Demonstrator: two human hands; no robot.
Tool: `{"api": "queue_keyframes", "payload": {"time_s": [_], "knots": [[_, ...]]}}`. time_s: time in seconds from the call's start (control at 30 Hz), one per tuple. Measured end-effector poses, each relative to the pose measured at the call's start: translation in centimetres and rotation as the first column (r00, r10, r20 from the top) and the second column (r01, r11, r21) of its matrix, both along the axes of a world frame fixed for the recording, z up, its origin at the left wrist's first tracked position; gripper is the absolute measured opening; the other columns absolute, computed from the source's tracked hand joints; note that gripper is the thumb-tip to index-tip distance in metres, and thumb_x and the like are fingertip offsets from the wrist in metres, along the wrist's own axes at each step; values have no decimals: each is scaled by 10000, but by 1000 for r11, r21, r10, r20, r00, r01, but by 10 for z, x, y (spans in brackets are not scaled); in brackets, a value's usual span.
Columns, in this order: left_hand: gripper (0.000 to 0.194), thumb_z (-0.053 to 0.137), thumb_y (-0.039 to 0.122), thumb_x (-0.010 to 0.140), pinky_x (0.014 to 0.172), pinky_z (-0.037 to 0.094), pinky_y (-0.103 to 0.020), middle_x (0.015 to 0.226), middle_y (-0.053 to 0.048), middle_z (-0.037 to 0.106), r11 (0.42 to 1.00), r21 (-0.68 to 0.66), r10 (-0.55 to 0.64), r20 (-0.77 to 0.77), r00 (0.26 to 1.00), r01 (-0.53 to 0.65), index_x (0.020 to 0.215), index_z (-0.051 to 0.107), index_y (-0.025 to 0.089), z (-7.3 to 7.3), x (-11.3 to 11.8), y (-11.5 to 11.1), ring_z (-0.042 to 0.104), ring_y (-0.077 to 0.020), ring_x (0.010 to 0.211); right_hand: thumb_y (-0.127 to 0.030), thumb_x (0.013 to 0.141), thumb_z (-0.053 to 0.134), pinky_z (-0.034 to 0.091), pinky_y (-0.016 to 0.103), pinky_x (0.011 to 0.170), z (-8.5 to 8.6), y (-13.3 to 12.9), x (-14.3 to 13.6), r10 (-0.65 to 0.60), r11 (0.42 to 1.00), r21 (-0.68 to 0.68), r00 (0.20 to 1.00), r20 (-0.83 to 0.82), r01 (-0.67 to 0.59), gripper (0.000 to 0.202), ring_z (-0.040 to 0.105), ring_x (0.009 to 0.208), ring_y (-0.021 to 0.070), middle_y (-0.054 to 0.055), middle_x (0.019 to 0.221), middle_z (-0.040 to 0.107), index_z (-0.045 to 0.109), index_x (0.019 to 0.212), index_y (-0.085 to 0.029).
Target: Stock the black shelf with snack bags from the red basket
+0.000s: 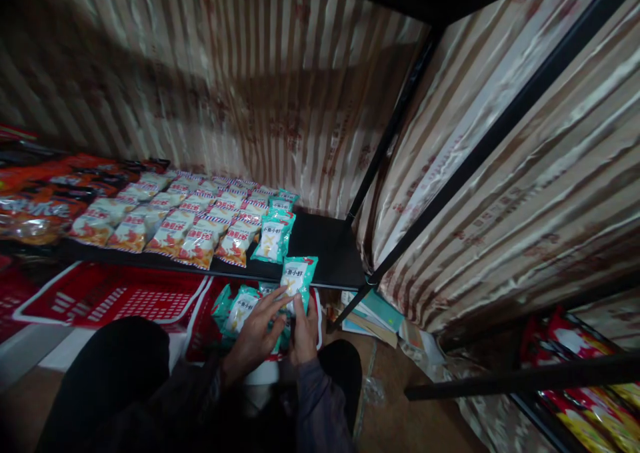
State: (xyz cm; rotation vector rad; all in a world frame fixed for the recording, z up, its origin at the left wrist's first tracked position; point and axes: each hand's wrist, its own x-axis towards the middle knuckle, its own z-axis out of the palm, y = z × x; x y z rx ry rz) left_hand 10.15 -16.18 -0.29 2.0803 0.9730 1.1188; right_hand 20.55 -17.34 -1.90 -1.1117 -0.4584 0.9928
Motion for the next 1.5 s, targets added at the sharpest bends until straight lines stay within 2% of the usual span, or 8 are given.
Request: {"api": "queue_keyframes", "payload": {"time_s": [0.27, 0.5, 0.67, 0.83, 0.93, 1.03, 1.27, 1.5], "knots": [[346, 459, 114, 834, 1013, 478, -457, 1286, -124, 614, 1000, 20, -4, -28, 1000, 4, 1080, 688, 198, -18, -1, 17, 568, -251, 1199, -501, 685, 739, 538, 304, 660, -19, 10, 5, -26, 990, -140, 990, -140, 6, 510, 687, 907, 234, 88, 1068, 727, 656, 1086, -197], [288, 449, 171, 888, 1014, 479, -444, 1264, -121, 619, 997, 16, 79, 89, 993, -81, 1096, 645, 208, -37, -6, 28, 585, -223, 1178, -482, 667, 754, 530, 301, 669, -23, 14, 4, -23, 987, -163, 985, -170, -5, 484, 682, 943, 235, 59, 1056, 731, 658, 1061, -219], [365, 487, 239, 874, 970, 499, -433, 1275, -131, 608, 965, -211, 189, 138, 972, -157, 1227, 562, 187, -38, -6, 34, 584, -242, 1172, -487, 654, 767, 537, 307, 680, -20, 17, 0, 28, 989, -142, 988, -150, -50, 495, 688, 932, 239, 63, 1048, 733, 661, 1057, -221], [469, 600, 342, 828, 946, 493, -410, 1223, -129, 640, 885, -436, 279, 219, 935, -162, 1267, 534, 189, -15, -10, 51, 609, -259, 1117, -510, 737, 693, 536, 334, 800, -10, 36, -6, 159, 987, -17, 986, -48, -160, 509, 667, 1004, 231, 69, 1108, 713, 614, 1157, -234], [479, 627, 297, 806, 970, 475, -392, 1186, -115, 651, 896, -409, 304, 277, 912, -174, 1267, 547, 195, 2, -16, 67, 604, -249, 1113, -509, 767, 663, 512, 348, 877, -3, 57, -7, 167, 986, 8, 980, 105, -168, 557, 648, 1041, 223, 77, 1163, 690, 564, 1239, -230], [470, 618, 259, 804, 946, 489, -362, 1170, -111, 650, 916, -346, 311, 301, 901, -201, 1267, 559, 200, 8, -21, 83, 599, -241, 1112, -504, 782, 645, 475, 363, 943, -2, 77, -6, 110, 992, 31, 946, 304, -125, 611, 612, 1106, 221, 90, 1227, 652, 515, 1305, -219], [441, 524, 272, 853, 1023, 445, -417, 1257, -128, 606, 928, -189, 351, 150, 924, -321, 1286, 534, 187, -21, -21, 101, 547, -255, 1209, -522, 798, 601, 334, 428, 1076, -18, 100, -9, -25, 1000, 9, 699, 714, 26, 573, 469, 1251, 262, 151, 1307, 570, 570, 1252, -173], [461, 500, 293, 876, 1092, 380, -458, 1367, -162, 532, 923, -67, 384, 64, 921, -380, 1314, 501, 149, -31, -18, 101, 467, -272, 1305, -525, 827, 578, 368, 389, 1037, -17, 103, -10, 23, 1000, -14, 721, 693, -18, 588, 508, 1197, 241, 140, 1307, 561, 524, 1289, -166]]}}
